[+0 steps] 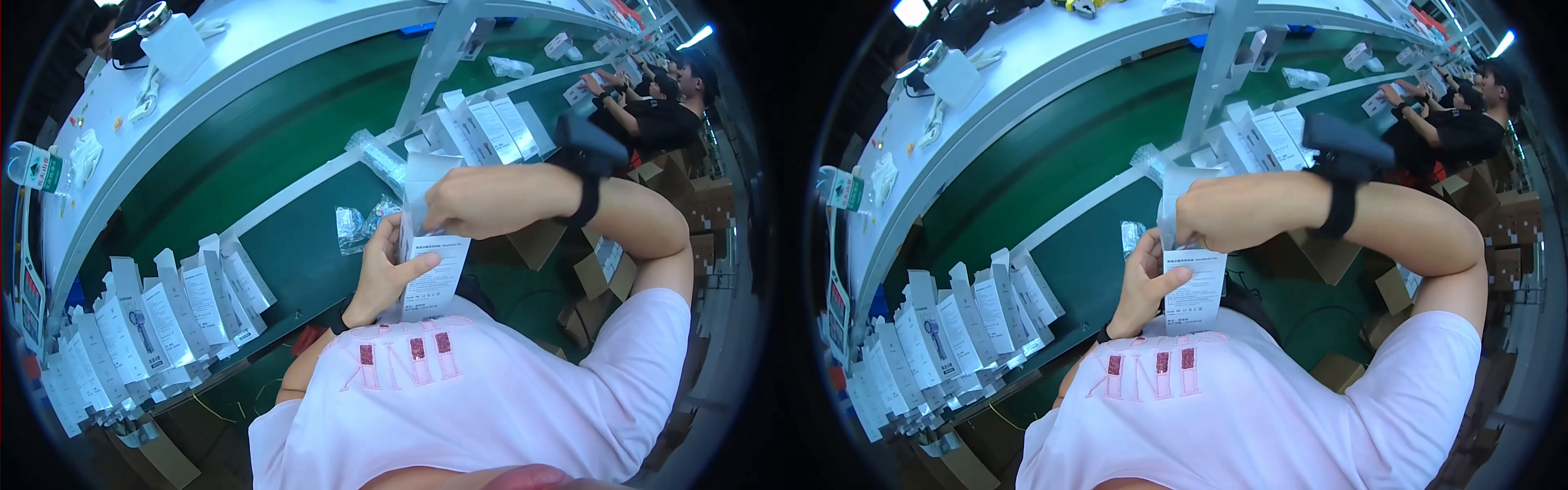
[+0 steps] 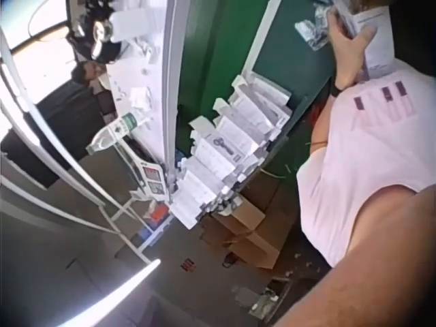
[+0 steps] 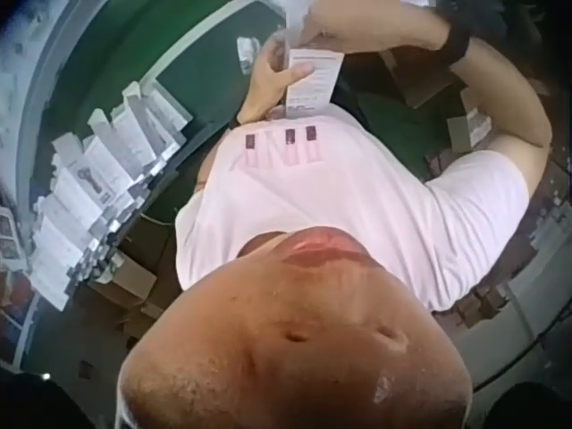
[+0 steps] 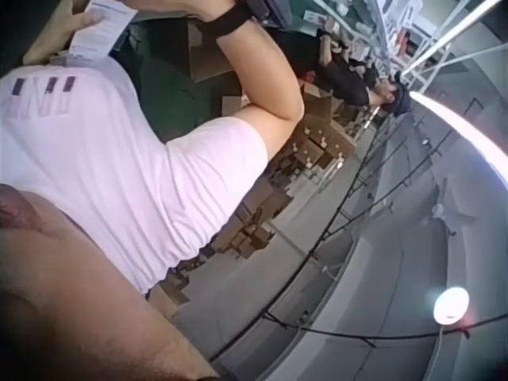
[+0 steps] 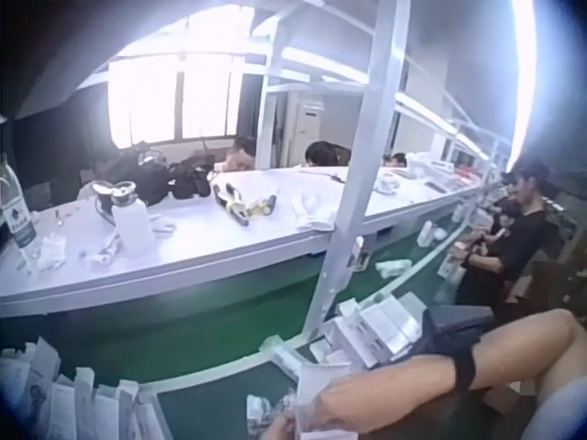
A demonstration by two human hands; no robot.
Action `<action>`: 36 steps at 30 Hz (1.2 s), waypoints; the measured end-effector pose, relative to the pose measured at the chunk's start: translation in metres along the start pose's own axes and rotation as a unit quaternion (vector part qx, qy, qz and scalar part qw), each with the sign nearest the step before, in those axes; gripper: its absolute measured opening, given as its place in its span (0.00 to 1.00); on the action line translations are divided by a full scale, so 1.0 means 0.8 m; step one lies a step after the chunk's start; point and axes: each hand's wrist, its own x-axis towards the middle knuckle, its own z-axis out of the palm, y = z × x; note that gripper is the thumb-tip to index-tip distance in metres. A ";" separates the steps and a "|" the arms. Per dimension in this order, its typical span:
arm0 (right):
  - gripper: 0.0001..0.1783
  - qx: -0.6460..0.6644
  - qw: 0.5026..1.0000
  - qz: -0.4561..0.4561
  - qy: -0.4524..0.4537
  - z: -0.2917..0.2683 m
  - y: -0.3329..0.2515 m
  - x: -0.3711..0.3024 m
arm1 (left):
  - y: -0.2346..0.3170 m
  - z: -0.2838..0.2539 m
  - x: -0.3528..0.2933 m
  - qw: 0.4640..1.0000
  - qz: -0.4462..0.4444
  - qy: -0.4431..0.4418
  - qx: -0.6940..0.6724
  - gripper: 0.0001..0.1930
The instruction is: The person is packaging electronic devices (thermometers) into boxes using bubble wrap and adding manuals.
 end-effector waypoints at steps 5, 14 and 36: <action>0.18 0.109 0.940 0.127 -0.297 -0.028 -0.008 0.005 | -0.005 0.011 0.003 0.998 -0.033 -0.013 0.059 0.36; 0.28 0.116 0.886 0.108 0.436 0.003 0.045 -0.044 | -0.002 -0.009 0.002 0.993 0.077 0.067 -0.057 0.45; 0.14 0.230 0.888 0.056 0.395 0.146 0.055 -0.035 | -0.031 -0.038 0.040 0.990 -0.049 -0.098 0.085 0.34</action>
